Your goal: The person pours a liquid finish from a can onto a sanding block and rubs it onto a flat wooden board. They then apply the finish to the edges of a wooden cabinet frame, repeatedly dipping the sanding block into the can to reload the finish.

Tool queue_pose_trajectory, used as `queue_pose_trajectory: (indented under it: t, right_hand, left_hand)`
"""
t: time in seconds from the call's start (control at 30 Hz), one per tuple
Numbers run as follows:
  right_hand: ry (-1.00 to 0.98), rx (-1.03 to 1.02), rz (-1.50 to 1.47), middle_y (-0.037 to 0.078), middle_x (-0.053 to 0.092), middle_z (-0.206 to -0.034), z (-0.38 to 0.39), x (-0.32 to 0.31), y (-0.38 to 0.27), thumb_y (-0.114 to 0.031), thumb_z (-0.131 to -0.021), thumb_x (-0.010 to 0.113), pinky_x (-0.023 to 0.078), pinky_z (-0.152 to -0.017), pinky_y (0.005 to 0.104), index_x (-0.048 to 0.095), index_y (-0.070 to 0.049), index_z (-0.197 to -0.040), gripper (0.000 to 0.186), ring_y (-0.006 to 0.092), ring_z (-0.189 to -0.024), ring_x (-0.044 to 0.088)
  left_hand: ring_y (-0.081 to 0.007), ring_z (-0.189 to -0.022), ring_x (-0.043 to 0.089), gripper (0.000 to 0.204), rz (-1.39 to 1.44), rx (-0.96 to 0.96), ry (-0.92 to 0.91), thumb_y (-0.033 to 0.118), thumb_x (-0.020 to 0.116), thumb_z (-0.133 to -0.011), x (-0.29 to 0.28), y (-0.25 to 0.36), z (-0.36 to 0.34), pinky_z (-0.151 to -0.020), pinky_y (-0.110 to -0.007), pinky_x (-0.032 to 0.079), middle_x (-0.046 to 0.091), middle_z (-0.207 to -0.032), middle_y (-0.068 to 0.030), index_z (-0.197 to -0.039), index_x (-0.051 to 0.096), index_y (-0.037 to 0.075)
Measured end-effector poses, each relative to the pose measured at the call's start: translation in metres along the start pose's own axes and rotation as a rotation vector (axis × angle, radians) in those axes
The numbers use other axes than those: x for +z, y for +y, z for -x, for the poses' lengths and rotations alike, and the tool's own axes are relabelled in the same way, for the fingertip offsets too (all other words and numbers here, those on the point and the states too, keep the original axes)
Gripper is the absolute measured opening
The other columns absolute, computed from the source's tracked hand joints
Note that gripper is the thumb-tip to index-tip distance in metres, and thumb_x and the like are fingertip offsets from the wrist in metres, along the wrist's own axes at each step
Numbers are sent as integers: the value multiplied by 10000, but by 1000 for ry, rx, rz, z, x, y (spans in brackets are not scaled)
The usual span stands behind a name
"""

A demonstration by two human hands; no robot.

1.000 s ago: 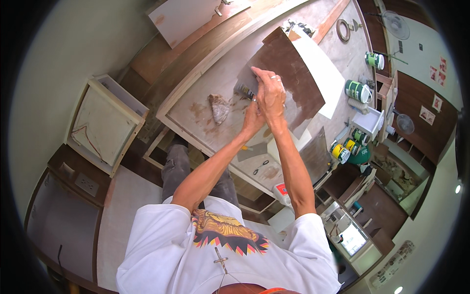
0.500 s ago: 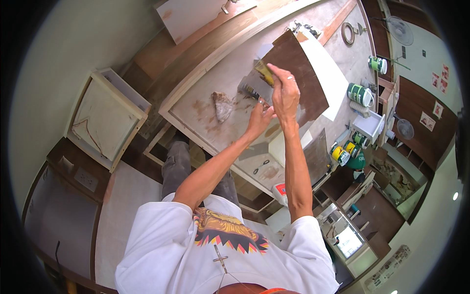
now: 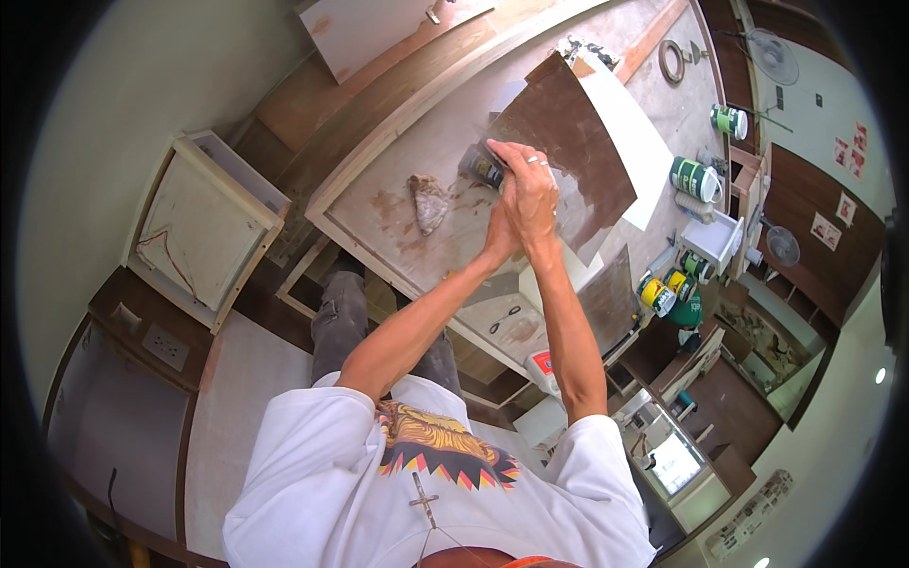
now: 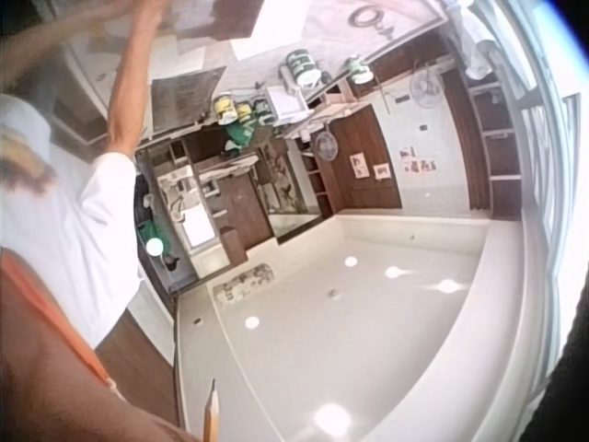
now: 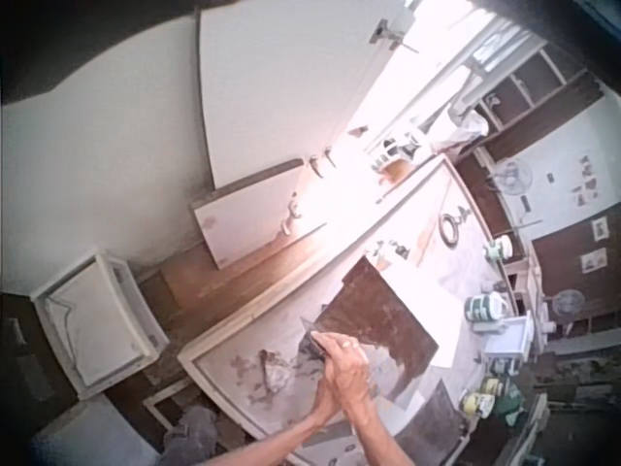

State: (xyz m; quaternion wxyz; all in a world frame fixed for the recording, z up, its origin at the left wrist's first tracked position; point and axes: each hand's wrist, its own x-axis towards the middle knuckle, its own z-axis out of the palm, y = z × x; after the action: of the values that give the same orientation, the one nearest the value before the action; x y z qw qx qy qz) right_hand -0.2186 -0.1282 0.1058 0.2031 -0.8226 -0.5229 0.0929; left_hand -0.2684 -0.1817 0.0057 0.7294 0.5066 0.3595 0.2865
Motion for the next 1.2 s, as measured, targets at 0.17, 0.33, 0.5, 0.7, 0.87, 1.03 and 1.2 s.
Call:
queue_pose_trajectory:
  t: [0.17, 0.33, 0.5, 0.7, 0.87, 1.03, 1.2]
  right_hand:
    - [-48, -48, -7, 117, 742, -1139, 14, -2, -6, 56, -866, 606, 556, -910, 443, 765, -124, -1202, 412, 348, -1050, 678]
    - [-132, -110, -140, 139, 744, -1145, 13, -26, -5, 59, -900, 606, 561, -922, 411, 762, -99, -1205, 377, 341, -1040, 705]
    - [88, 82, -150, 161, 743, -1152, -6, -43, 41, 6, -995, 608, 556, -918, 371, 749, -83, -1238, 294, 292, -1043, 724]
    - [31, 123, -134, 120, 739, -1107, -9, -48, 69, -36, -1023, 600, 554, -864, 405, 740, -134, -1258, 291, 300, -1001, 706]
    - [123, 167, 7, 104, 741, -1117, -17, -42, 89, -57, -1024, 602, 551, -874, 421, 738, -154, -1265, 293, 320, -1013, 697]
    - [99, 121, 99, 102, 743, -1119, -3, -30, 95, -49, -1008, 611, 552, -876, 431, 743, -164, -1250, 298, 319, -1006, 694]
    - [34, 67, 72, 106, 748, -1123, 15, -28, 78, -19, -974, 622, 558, -871, 424, 752, -158, -1241, 328, 327, -1014, 700]
  left_hand:
    - [-186, -940, 703, 245, 23, -35, -9, 153, 648, -1014, 2, -2, 3, -744, -344, 559, 660, -1021, -139, -1161, 518, 6]
    - [-185, -935, 686, 267, 67, -151, -33, 168, 652, -1022, -1, -5, 2, -756, -339, 554, 639, -1035, -125, -1173, 516, -5]
    - [-159, -842, 681, 285, 502, -465, 34, 200, 679, -1022, 4, 4, -5, -675, -313, 551, 624, -984, -95, -1138, 504, 7]
    - [-149, -816, 635, 341, 384, -410, -89, 244, 704, -1019, 10, -2, 3, -722, -297, 525, 587, -959, -79, -1140, 485, 12]
    - [-149, -841, 628, 317, 343, -449, -111, 200, 681, -1026, 33, -23, 10, -761, -311, 561, 591, -1004, -77, -1164, 511, -30]
    - [-184, -841, 649, 318, 462, -476, -18, 197, 680, -1010, 49, -29, 13, -772, -396, 556, 647, -972, -100, -1166, 540, -42]
    - [-242, -927, 695, 350, 132, -416, -99, 199, 653, -1007, 43, -33, 13, -816, -440, 563, 690, -1041, -186, -1228, 559, -55]
